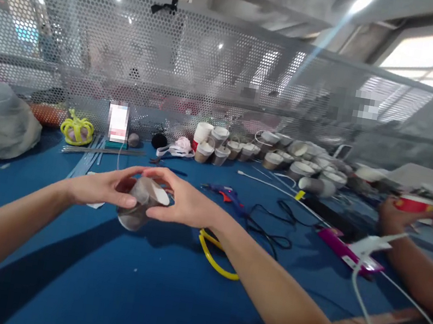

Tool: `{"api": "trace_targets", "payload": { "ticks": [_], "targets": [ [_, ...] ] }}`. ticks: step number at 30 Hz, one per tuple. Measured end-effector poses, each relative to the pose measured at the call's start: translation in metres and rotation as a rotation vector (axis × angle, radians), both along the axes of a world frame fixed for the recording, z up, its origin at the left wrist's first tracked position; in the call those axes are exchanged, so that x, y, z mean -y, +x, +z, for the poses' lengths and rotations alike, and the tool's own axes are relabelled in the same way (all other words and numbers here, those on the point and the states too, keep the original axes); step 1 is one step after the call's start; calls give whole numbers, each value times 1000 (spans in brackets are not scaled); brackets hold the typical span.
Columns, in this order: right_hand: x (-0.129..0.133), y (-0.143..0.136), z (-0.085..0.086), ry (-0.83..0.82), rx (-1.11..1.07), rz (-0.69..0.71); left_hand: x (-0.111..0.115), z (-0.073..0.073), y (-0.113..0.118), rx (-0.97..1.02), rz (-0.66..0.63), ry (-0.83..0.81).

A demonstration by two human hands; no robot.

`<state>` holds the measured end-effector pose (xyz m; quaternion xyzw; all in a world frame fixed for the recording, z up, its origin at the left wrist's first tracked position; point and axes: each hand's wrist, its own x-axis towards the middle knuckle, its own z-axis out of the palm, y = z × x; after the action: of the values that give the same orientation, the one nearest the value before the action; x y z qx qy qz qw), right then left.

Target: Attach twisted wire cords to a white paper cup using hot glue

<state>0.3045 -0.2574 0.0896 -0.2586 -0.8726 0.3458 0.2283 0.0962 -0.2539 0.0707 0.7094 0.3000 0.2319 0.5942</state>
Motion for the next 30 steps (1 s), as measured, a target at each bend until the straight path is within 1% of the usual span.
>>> {"api": "trace_targets", "payload": {
  "ticks": [2, 3, 5, 8, 10, 12, 15, 17, 18, 20, 22, 24, 25, 27, 28, 30],
  "targets": [
    [11, 2, -7, -25, -56, 45, 14, -12, 1, 105, 5, -98],
    [14, 1, -12, -30, -86, 39, 19, -18, 1, 140, 46, -128],
    [16, -1, -21, -20, -152, -43, 26, -28, 2, 180, 151, -155],
    [13, -5, -36, -35, -226, -237, 29, -38, 2, 214, 359, -71],
    [13, -8, -44, -91, -221, -266, 28, -42, 1, 228, 433, -3],
    [13, -11, -50, -120, -199, -223, 28, -45, 1, 214, 406, 20],
    [15, -13, -53, -135, -196, -164, 31, -48, 0, 130, 274, 10],
    [15, -13, -53, -111, -177, -172, 32, -50, -1, 70, 213, 30],
    [14, -13, -52, -67, -166, -197, 32, -51, -1, 49, 205, 49],
    [11, -11, -52, 91, -174, -293, 30, -53, -1, 51, 226, 75],
    [9, -9, -52, 283, -230, -386, 27, -54, -1, 120, 291, 55],
    [9, -8, -52, 454, -285, -430, 24, -51, -2, 212, 360, 46],
    [10, -8, -53, 515, -300, -415, 23, -50, -2, 245, 377, 69],
    [12, -9, -53, 568, -314, -319, 23, -45, -4, 253, 370, 165],
    [13, -10, -54, 558, -318, -250, 23, -42, -5, 228, 346, 215],
    [16, -14, -55, 477, -320, -130, 27, -36, -8, 149, 297, 268]
  ]
}}
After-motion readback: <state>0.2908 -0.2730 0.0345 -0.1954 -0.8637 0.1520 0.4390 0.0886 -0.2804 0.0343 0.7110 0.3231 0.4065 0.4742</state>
